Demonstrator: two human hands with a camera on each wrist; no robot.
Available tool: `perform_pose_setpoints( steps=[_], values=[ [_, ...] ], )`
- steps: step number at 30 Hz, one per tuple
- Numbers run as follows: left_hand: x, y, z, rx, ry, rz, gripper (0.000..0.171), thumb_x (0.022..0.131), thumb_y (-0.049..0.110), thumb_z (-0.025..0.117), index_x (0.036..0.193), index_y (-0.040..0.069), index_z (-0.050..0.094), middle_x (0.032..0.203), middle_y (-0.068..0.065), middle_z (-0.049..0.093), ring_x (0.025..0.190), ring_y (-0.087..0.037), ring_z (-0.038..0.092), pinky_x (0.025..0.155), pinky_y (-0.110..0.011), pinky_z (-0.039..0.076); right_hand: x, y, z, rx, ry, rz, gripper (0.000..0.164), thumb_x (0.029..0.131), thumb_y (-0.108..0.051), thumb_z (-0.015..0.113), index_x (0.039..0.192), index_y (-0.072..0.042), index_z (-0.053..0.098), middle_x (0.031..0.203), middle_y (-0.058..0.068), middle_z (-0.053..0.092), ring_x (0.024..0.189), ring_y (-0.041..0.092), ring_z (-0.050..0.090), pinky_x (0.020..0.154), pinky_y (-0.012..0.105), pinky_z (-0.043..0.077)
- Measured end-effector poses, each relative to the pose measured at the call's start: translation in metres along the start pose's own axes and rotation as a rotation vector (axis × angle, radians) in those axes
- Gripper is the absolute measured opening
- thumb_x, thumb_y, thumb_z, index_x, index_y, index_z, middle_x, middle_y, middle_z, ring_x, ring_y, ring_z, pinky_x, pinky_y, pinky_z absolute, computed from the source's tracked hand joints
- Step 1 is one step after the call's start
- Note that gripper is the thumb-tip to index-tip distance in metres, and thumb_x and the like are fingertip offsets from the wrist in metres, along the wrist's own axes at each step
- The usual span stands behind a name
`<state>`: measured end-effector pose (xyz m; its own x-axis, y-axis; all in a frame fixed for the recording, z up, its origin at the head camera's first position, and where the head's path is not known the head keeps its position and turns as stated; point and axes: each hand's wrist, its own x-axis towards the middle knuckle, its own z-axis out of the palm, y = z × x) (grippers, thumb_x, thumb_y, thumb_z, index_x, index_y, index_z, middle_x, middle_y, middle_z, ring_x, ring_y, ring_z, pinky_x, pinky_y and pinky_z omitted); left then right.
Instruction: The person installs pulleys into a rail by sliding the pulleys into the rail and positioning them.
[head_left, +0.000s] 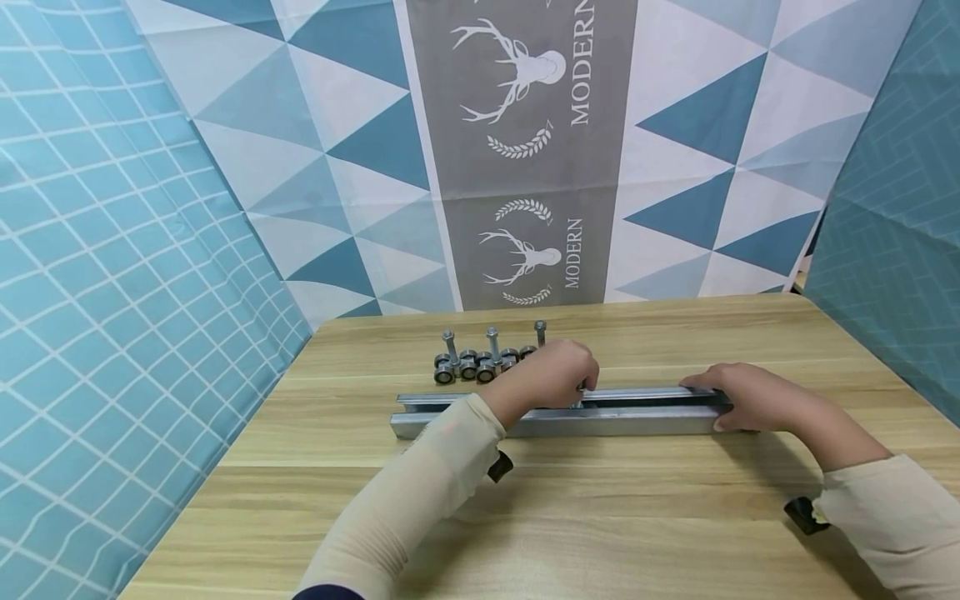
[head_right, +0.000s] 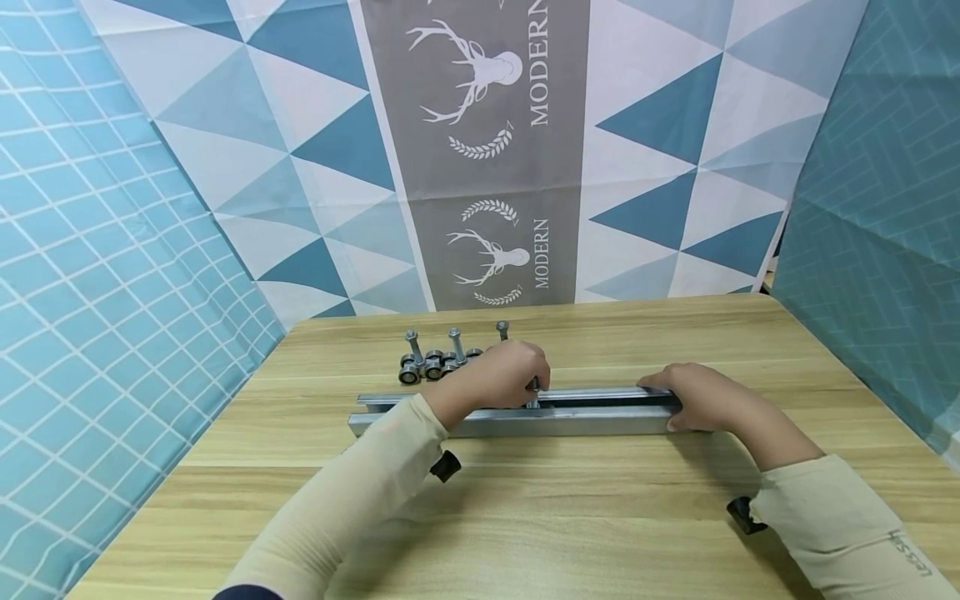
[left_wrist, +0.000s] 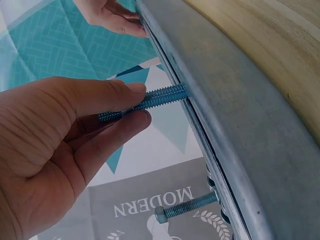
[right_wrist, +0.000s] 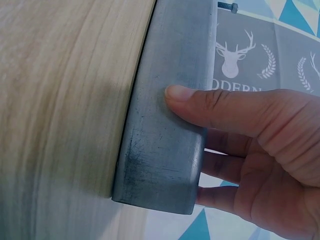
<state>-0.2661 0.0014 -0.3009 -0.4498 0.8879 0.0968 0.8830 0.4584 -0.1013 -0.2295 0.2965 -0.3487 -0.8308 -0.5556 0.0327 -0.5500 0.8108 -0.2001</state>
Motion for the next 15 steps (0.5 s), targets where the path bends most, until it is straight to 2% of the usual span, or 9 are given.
perform_pose_setpoints(
  steps=[3, 6, 12, 15],
  values=[
    [0.004, 0.001, 0.002, 0.005, -0.007, -0.011, 0.024, 0.075, -0.006, 0.064, 0.066, 0.016, 0.057, 0.067, 0.008, 0.049, 0.063, -0.008, 0.036, 0.059, -0.019, 0.033, -0.001, 0.0, 0.0, 0.007, 0.004, -0.002, 0.061, 0.069, -0.007, 0.086, 0.125, 0.004, 0.063, 0.113, 0.018, 0.065, 0.104, 0.04, 0.061, 0.08, 0.051, 0.052],
    [0.007, 0.004, 0.001, 0.008, -0.018, -0.023, 0.024, 0.076, -0.005, 0.064, 0.066, 0.016, 0.057, 0.068, 0.008, 0.05, 0.064, -0.007, 0.037, 0.061, -0.019, 0.036, -0.001, 0.0, 0.0, 0.015, 0.003, 0.001, 0.061, 0.069, -0.007, 0.085, 0.125, 0.004, 0.062, 0.114, 0.019, 0.065, 0.105, 0.04, 0.06, 0.081, 0.051, 0.052],
    [0.014, 0.008, 0.001, 0.002, -0.025, -0.005, 0.04, 0.074, -0.009, 0.059, 0.061, 0.017, 0.032, 0.063, 0.005, 0.027, 0.061, -0.01, 0.023, 0.058, -0.023, 0.019, -0.001, 0.001, -0.001, 0.053, -0.014, 0.022, 0.061, 0.071, -0.007, 0.085, 0.127, 0.003, 0.062, 0.117, 0.021, 0.063, 0.108, 0.042, 0.059, 0.083, 0.053, 0.051],
    [0.018, 0.009, 0.001, 0.001, -0.025, 0.003, 0.043, 0.074, -0.009, 0.058, 0.062, 0.017, 0.026, 0.063, 0.004, 0.021, 0.061, -0.011, 0.018, 0.059, -0.023, 0.016, 0.0, 0.002, -0.001, 0.074, -0.022, 0.032, 0.06, 0.072, -0.008, 0.084, 0.127, 0.002, 0.062, 0.119, 0.021, 0.063, 0.11, 0.043, 0.058, 0.084, 0.054, 0.05]
  ],
)
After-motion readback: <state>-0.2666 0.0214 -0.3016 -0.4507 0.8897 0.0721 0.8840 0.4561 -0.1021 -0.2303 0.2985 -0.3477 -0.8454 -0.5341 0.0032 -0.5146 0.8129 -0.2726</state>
